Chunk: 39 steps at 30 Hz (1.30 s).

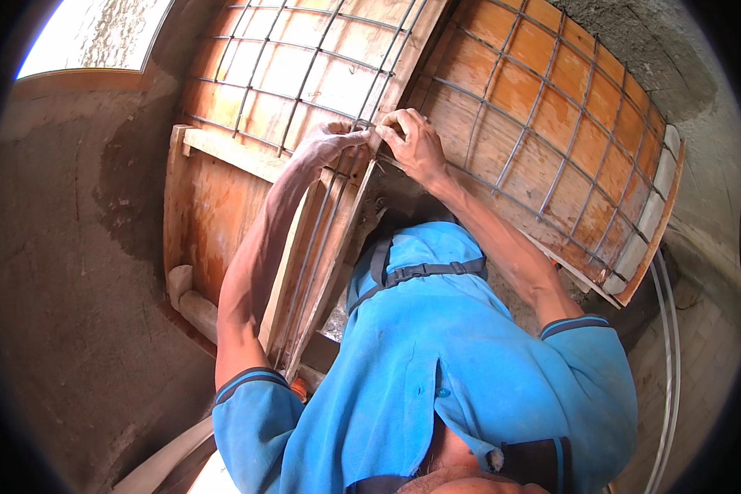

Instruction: The person fetches water in a red bucket and pours it onto a wooden formwork with a metal grid. They then use wire ties to secure the metal grid to the wooden structure, twisting the ties by hand at multiple intersections.

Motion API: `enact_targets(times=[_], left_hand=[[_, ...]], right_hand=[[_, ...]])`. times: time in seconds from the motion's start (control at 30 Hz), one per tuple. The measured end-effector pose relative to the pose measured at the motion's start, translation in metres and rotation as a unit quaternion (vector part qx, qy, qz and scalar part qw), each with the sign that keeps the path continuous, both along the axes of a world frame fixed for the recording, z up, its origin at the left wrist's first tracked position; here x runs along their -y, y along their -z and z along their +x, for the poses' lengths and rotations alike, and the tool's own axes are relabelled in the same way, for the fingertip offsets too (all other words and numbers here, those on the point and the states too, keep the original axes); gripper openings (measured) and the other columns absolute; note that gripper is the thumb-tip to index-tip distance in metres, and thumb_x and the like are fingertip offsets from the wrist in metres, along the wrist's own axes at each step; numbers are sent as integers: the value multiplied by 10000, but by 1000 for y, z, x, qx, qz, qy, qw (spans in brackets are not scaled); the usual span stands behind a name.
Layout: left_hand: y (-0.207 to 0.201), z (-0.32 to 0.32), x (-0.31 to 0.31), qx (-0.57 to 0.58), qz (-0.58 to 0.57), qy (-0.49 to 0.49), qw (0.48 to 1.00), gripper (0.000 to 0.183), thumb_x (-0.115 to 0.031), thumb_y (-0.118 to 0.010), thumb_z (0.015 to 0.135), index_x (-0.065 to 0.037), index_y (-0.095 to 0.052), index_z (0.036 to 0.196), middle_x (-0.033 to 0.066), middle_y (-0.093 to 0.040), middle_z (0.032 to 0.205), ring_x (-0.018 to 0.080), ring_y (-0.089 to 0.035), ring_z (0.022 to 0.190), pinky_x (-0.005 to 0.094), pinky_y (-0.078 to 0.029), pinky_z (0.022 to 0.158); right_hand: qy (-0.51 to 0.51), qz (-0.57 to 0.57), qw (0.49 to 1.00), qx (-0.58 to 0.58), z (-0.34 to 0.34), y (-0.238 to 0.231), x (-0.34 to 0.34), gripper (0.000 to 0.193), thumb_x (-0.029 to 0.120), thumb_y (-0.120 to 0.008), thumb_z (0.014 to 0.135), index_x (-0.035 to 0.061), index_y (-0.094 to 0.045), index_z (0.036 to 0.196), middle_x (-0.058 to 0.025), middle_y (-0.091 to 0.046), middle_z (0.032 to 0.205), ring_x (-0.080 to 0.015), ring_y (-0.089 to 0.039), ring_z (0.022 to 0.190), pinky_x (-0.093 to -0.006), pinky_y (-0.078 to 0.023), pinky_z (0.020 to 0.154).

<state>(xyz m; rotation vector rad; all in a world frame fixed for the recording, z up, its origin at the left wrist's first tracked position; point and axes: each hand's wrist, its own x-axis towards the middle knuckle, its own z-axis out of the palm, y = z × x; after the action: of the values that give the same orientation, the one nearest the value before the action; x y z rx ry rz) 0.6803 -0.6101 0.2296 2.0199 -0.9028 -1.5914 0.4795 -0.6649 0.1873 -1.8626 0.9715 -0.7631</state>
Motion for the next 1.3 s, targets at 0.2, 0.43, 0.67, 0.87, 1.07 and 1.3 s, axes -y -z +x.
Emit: enact_targets(times=[0.2,0.43,0.67,0.87,1.07,1.3], left_hand=[[9,3,-7,-123,-1,-61,991,298,-341,-759,898,-71,-733,1021,37,-727,912,122,-633,862,297,-474,803],[24,9,-4,-126,0,-61,990,312,-339,-756,902,-70,-724,1056,34,-726,980,126,-645,929,292,-485,825],[10,2,-9,-205,-29,-141,968,374,-430,-691,935,-89,-720,1087,30,-716,979,117,-649,907,300,-486,805],[25,-7,-2,-104,-20,-174,979,439,-486,-690,926,-73,-719,1074,39,-719,906,136,-688,797,301,-505,765],[30,-6,-1,-125,-35,-195,972,370,-389,-697,947,-36,-715,1054,58,-726,911,132,-696,765,245,-518,663],[36,-6,-5,-96,-78,-197,973,296,-299,-700,956,-4,-727,971,62,-726,850,100,-669,671,206,-490,553]], right_hand=[[-26,191,979,-65,-6,-9,-24,430,416,-612,955,14,-742,1031,-141,-703,866,-291,-675,845,-399,-505,782],[-93,413,906,-31,7,-14,-12,435,443,-639,936,25,-748,991,4,-589,778,-100,-518,789,-287,-401,685],[-59,418,906,-15,14,-7,-15,331,356,-599,989,49,-723,971,-30,-682,878,-134,-598,837,-307,-464,726],[9,428,903,40,18,9,-9,293,280,-575,977,22,-710,943,-55,-704,807,-111,-594,771,-292,-465,675],[19,372,924,82,20,7,-12,249,234,-592,956,-1,-650,897,-83,-691,787,-149,-654,684,-281,-506,656],[105,186,976,-34,36,-8,-18,303,272,-623,882,-24,-668,837,-169,-682,726,-275,-674,691,-404,-509,655]])
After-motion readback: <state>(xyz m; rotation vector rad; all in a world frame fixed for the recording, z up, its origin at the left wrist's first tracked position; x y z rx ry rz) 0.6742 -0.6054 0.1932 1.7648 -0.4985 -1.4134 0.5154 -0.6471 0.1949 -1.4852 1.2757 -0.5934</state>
